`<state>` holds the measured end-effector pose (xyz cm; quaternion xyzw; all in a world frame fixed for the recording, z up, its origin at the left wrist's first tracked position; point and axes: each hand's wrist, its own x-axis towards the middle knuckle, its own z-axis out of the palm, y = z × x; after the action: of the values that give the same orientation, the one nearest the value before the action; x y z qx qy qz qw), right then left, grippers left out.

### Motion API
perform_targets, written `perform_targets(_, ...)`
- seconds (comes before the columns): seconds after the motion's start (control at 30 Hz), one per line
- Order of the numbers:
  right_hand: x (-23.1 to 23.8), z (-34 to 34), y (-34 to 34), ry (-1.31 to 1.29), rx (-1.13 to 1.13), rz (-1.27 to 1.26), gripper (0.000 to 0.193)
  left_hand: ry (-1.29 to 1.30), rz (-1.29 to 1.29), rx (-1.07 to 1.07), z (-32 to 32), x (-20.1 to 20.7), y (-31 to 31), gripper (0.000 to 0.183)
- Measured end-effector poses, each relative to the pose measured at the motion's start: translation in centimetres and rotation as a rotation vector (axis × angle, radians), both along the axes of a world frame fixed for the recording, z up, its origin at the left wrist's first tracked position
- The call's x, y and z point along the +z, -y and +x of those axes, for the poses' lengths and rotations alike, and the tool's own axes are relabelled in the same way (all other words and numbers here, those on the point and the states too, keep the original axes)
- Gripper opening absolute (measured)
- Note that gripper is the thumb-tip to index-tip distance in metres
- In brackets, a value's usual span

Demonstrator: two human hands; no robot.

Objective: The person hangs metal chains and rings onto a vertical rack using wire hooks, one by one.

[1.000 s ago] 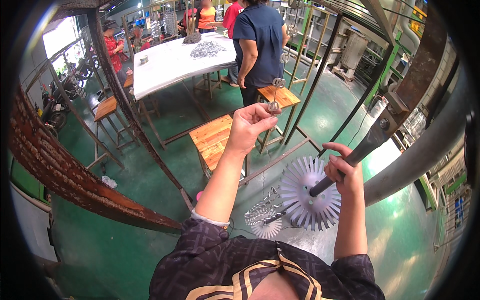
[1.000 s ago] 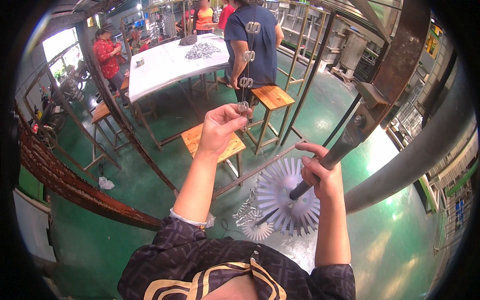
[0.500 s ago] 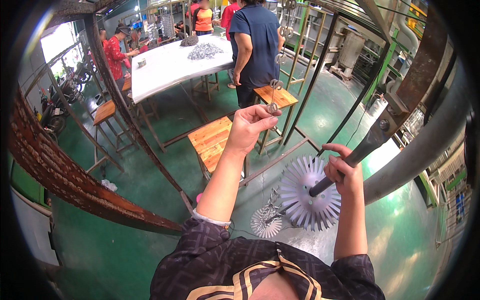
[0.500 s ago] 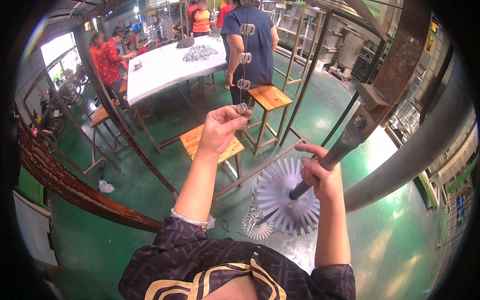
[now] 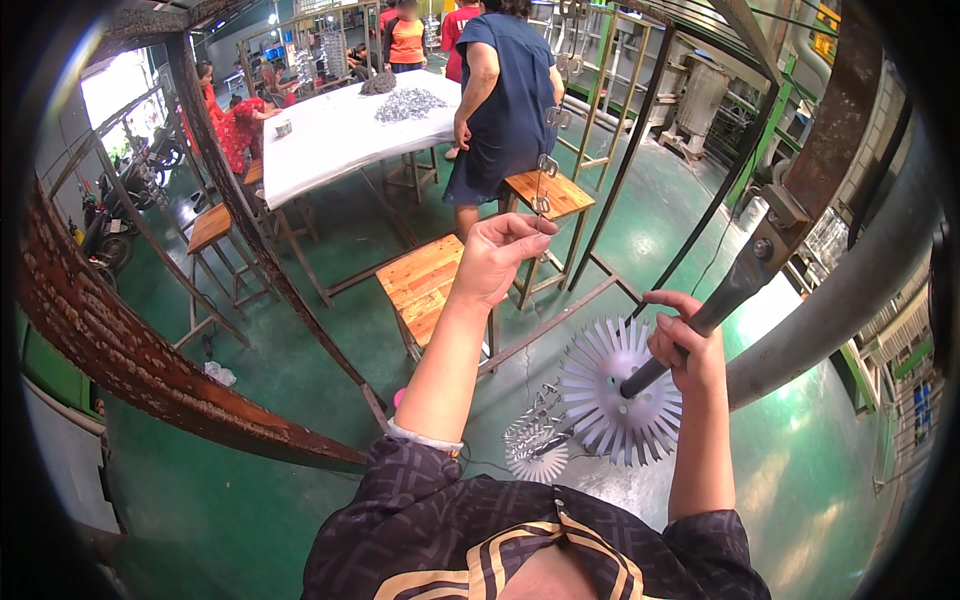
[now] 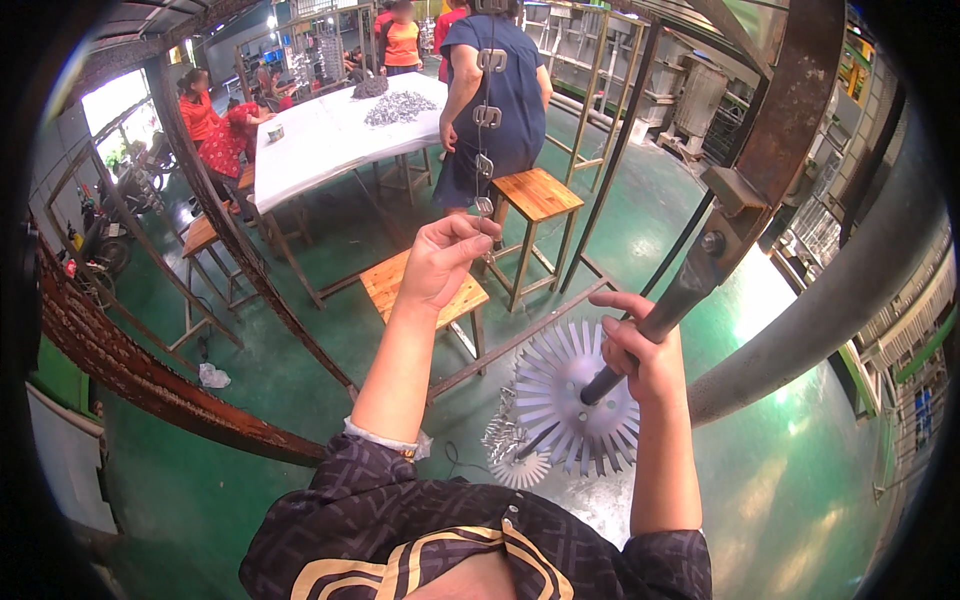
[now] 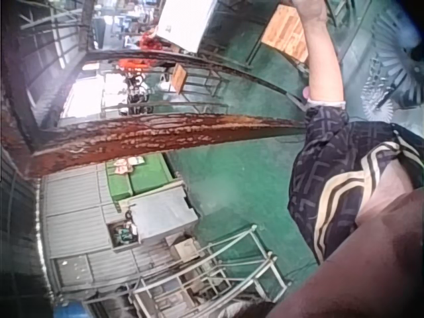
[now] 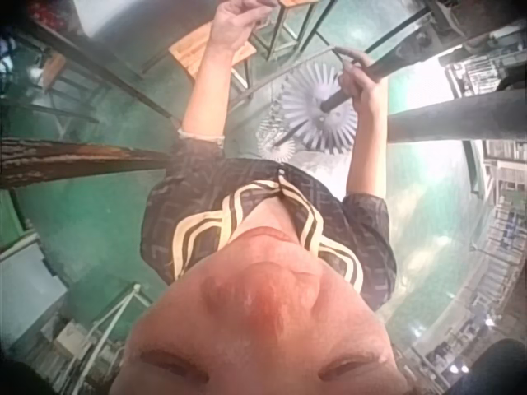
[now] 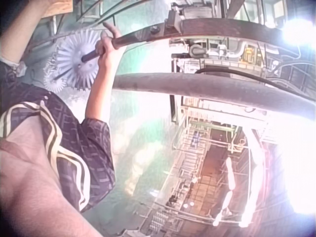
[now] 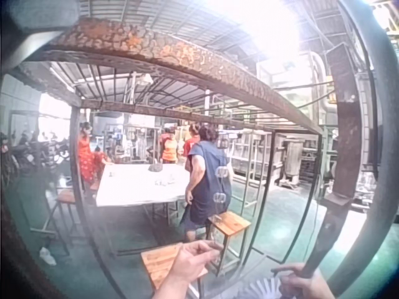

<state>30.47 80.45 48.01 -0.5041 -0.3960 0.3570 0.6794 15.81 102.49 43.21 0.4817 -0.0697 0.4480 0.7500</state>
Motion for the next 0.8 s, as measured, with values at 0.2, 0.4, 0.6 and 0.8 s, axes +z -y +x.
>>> perform_targets(0.2, -0.2, 0.3, 0.1, -0.014, 0.022, 0.01, 0.029, 0.039, -0.013, 0.012, 0.0, 0.1, -0.3, 0.008)
perform_targets(0.4, -0.1, 0.2, 0.1, -0.006, 0.013, 0.006, 0.029, 0.062, -0.003, 0.051, -0.3, 0.5, -1.1, 0.011)
perform_targets(0.6, 0.1, 0.0, 0.2, -0.008, 0.021, 0.003, 0.029, 0.073, 0.002, 0.014, -0.6, 0.6, -1.2, 0.011)
perform_targets(0.8, 0.0, -0.3, 0.1, -0.007, 0.016, 0.009, 0.029, 0.059, 0.042, -0.118, -0.3, 0.4, -0.9, 0.011)
